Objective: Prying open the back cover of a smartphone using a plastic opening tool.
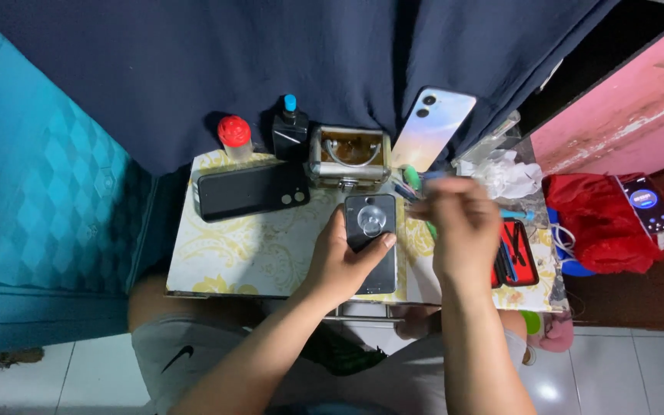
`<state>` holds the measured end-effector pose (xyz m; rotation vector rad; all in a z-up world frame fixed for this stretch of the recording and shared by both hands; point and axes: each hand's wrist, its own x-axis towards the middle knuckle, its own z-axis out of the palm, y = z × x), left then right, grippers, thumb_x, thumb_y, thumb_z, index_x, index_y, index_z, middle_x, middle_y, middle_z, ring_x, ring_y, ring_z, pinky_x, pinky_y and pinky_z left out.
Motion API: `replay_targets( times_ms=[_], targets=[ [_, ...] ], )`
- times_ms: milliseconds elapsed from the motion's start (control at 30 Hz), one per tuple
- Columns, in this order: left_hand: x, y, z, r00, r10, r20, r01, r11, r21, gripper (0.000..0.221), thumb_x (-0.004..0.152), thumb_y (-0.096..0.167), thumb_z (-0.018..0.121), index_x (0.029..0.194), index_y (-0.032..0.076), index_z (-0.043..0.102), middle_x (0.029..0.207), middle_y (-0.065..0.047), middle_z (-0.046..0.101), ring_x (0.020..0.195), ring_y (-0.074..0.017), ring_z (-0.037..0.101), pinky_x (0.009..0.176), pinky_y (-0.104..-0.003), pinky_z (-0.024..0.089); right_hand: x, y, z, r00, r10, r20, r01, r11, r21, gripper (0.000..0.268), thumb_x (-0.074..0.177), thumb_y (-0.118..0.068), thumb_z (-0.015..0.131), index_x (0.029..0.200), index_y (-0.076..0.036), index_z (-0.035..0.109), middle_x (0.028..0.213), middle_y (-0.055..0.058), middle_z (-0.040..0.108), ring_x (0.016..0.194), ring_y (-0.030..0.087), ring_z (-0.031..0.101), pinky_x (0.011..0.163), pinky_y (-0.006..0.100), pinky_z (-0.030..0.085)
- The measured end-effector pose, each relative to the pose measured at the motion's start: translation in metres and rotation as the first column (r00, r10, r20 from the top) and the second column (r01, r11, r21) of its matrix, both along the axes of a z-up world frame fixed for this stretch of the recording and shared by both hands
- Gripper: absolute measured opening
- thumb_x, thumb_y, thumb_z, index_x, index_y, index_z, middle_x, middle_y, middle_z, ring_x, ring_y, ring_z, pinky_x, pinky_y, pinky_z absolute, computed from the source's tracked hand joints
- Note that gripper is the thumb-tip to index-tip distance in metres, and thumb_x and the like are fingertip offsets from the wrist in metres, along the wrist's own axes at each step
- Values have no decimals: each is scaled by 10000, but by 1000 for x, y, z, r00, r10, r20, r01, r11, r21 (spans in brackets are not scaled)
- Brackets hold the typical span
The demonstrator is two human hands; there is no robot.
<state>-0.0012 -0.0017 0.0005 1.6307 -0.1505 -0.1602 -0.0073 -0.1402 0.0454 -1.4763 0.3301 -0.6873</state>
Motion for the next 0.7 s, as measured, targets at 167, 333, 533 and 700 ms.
replay_targets(
  times_ms=[167, 333, 533, 700],
  targets=[
    [1, 4, 2, 999, 4, 42, -2, 999, -48, 449, 785, 365, 831, 1057, 67, 632, 914, -226, 720, 907, -431, 732, 688, -472, 584, -5, -13, 4, 997, -74, 12, 69, 969, 238, 16, 1027, -49, 590, 1042, -52, 594, 842, 24, 620, 735, 80, 663, 728, 265, 650],
    [-7, 5, 0, 974, 10, 228, 31, 984, -178, 293, 811, 243, 842, 938, 50, 662, 725, -170, 694, 644, -249, 687, 511, -330, 539, -35, -38, -19, 976, 206, 74, -164, 912, -376, 84, 979, 89, 675, 1058, 90, 644, 898, 206, 674, 885, 263, 700, 869, 474, 611],
    [-13, 1, 4, 890, 2, 455, 126, 960, -250, 168, 839, 68, 790, 944, 8, 673, 768, -175, 683, 696, -296, 704, 634, -341, 565, -45, -39, 7, 893, 385, 235, -61, 619, -783, 80, 838, 66, 780, 839, 3, 730, 867, 186, 739, 756, 361, 752, 709, 449, 631],
    [-12, 8, 6, 874, -111, 473, 217, 960, -177, 253, 849, -56, 734, 1062, 4, 613, 1033, -104, 689, 857, -193, 698, 762, -282, 574, -58, -21, 18, 942, 318, 106, -85, 534, -841, 193, 812, 66, 803, 784, 28, 616, 994, 182, 716, 961, 318, 780, 779, 333, 631]
  ],
)
